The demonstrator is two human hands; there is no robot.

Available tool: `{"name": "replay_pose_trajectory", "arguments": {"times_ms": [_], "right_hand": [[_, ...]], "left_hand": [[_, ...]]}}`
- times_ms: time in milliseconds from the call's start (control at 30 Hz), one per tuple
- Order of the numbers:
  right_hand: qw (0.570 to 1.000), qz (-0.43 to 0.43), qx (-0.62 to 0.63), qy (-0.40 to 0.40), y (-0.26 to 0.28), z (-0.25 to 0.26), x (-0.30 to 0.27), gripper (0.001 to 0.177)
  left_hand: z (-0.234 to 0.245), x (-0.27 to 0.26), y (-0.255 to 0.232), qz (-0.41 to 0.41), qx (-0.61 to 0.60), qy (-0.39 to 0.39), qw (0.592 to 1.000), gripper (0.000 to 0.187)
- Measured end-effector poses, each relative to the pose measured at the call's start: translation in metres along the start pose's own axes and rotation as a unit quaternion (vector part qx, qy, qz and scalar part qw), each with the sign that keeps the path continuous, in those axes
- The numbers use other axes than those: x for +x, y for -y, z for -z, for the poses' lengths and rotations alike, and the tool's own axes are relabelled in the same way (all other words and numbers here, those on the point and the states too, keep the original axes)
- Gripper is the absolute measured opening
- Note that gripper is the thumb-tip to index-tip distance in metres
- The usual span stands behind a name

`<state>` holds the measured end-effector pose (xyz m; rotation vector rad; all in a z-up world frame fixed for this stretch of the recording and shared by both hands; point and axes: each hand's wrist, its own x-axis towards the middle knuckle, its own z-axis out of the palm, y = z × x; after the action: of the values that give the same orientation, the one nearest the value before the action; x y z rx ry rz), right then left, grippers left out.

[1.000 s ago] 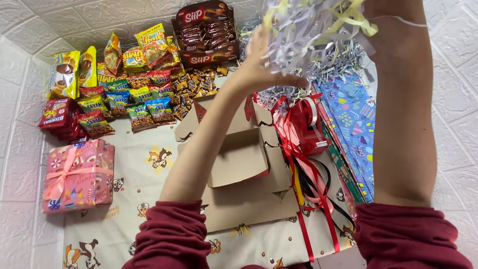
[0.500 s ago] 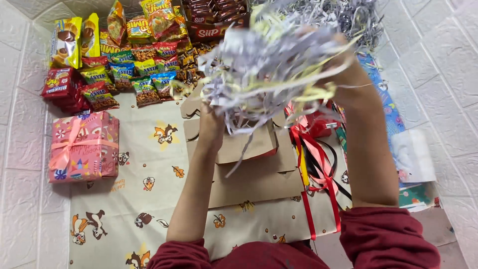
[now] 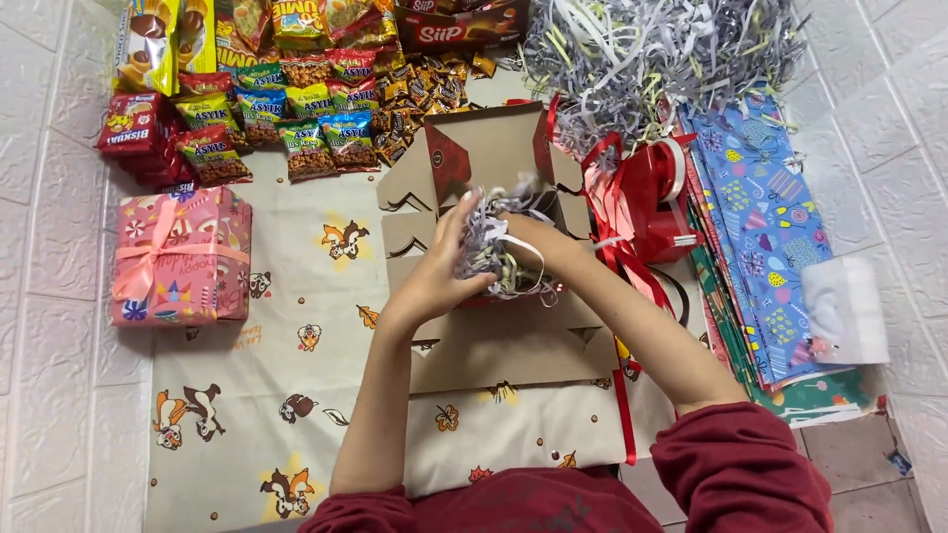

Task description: Assembling a cardboard gift box by folding it along pre-scored lines and then filling it with shredded paper.

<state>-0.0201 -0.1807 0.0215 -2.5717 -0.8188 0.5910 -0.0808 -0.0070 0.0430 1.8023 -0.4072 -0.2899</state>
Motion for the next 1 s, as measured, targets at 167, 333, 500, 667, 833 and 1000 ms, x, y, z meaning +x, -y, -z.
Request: {"name": "replay_pose_trajectory", "arguments": {"times_ms": [167, 333, 500, 667, 833, 1000], "right_hand": [[0.99, 0.101, 0.006, 0.096, -0.031, -0.014, 0.006, 0.038], [0.996, 0.034, -0.002, 0.084, -0.009, 0.058, -0.035, 0.05], [0.993, 0.01, 0.051, -0.104, 0.019, 0.087, -0.072, 0.032], [0.996, 0.003, -0.087, 0.03, 0.023, 0.046, -0.085, 0.055], [0.993, 0.003, -0.11, 0.036, -0.045, -0.04, -0.035, 0.013], [0.992, -0.023, -0.122, -0.001, -0.068, -0.064, -0.006, 0.002]], "left_hand": [[-0.022, 0.014, 0.067, 0.06, 0.267, 0.06, 0.96, 0.043], [-0.059, 0.028, 0.117, 0.035, 0.442, 0.063, 0.894, 0.024], [-0.089, 0.037, 0.132, 0.004, 0.564, -0.007, 0.826, 0.011], [-0.073, 0.031, 0.089, 0.009, 0.551, -0.015, 0.834, 0.016], [-0.068, 0.032, 0.09, 0.024, 0.517, 0.005, 0.855, 0.019], [-0.065, 0.036, 0.106, 0.028, 0.494, 0.038, 0.868, 0.027]]}}
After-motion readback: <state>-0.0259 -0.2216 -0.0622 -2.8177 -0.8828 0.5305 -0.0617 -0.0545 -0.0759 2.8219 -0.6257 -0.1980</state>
